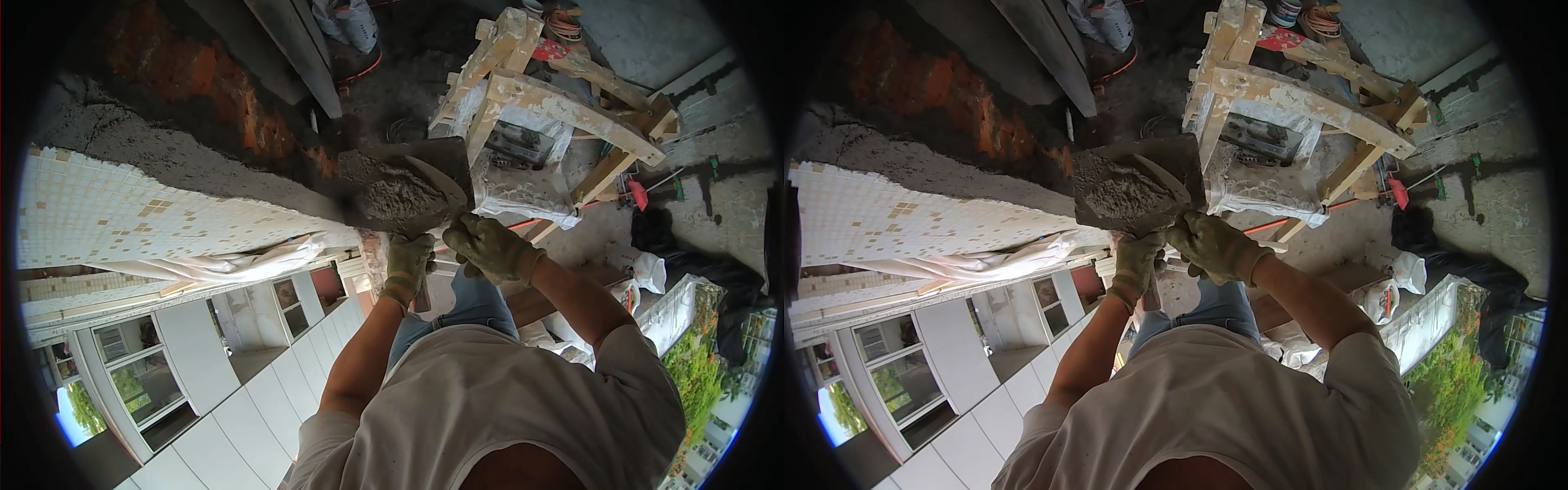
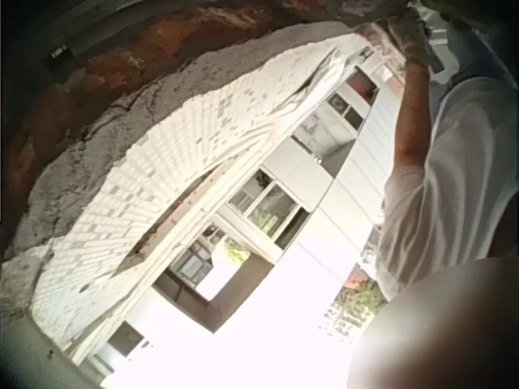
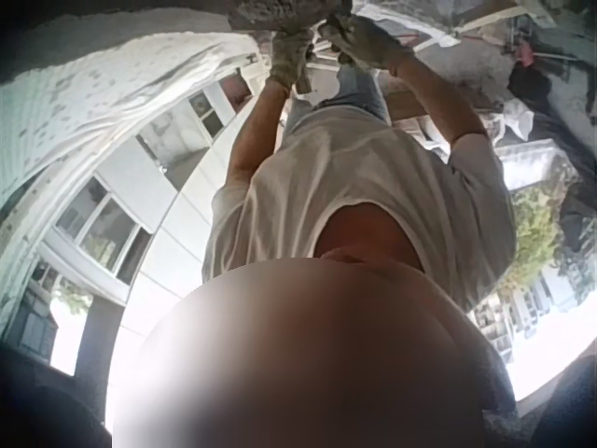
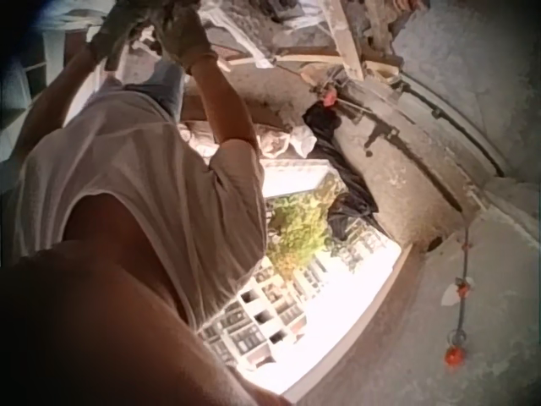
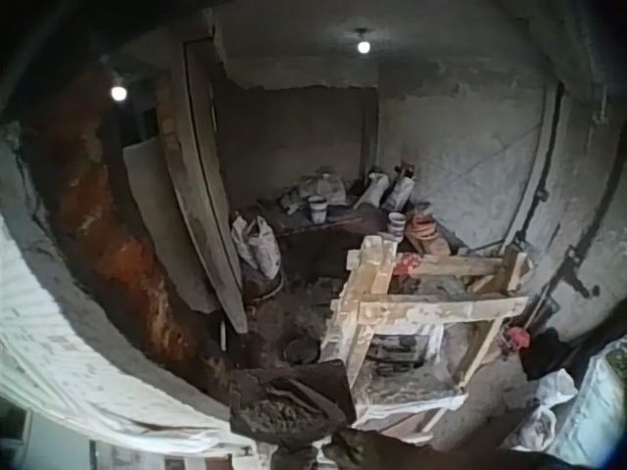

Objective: Apply mortar to a brick wall using a trowel and a hawk.

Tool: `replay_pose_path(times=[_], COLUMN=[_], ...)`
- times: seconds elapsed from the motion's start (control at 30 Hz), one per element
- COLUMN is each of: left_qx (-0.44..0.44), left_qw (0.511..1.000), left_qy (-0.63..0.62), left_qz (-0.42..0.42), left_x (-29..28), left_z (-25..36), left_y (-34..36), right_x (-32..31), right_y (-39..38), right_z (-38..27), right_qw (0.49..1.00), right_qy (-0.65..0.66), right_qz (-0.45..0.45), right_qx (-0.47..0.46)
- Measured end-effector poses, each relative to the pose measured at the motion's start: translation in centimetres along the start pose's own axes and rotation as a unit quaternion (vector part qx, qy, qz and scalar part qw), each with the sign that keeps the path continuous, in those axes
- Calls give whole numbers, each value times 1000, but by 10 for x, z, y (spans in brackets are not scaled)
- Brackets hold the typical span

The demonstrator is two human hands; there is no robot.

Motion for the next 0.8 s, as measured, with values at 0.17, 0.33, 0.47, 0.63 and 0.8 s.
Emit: replay_pose_path(times=[0.17,0.33,0.47,0.63,0.8], left_qx=[11,20,73,266,82], left_qw=[1000,998,991,935,994], left_qy=[-6,-14,104,228,74], left_qz=[-15,-64,-49,56,-22], left_x=[-18,-11,-10,-18,-15], left_z=[12,42,41,33,23], left_y=[-11,-27,-29,-37,-32], right_x=[-48,-71,-82,-65,-73], right_y=[-15,-34,-24,-9,-12], right_z=[-34,-54,-75,-71,-84], right_qw=[873,766,750,826,822], right_qy=[-348,-497,-552,-413,-363], right_qz=[89,71,125,104,115], right_qx=[-331,-401,-341,-370,-423])
Point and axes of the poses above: each hand's wrist, its own y-axis towards the middle knuckle, its own x-axis out of the palm, z = x × y, the point moved 9 cm from there along y, towards the middle knuckle, and after that the axes turned 15 degrees about -x, right-handed, at the moved point
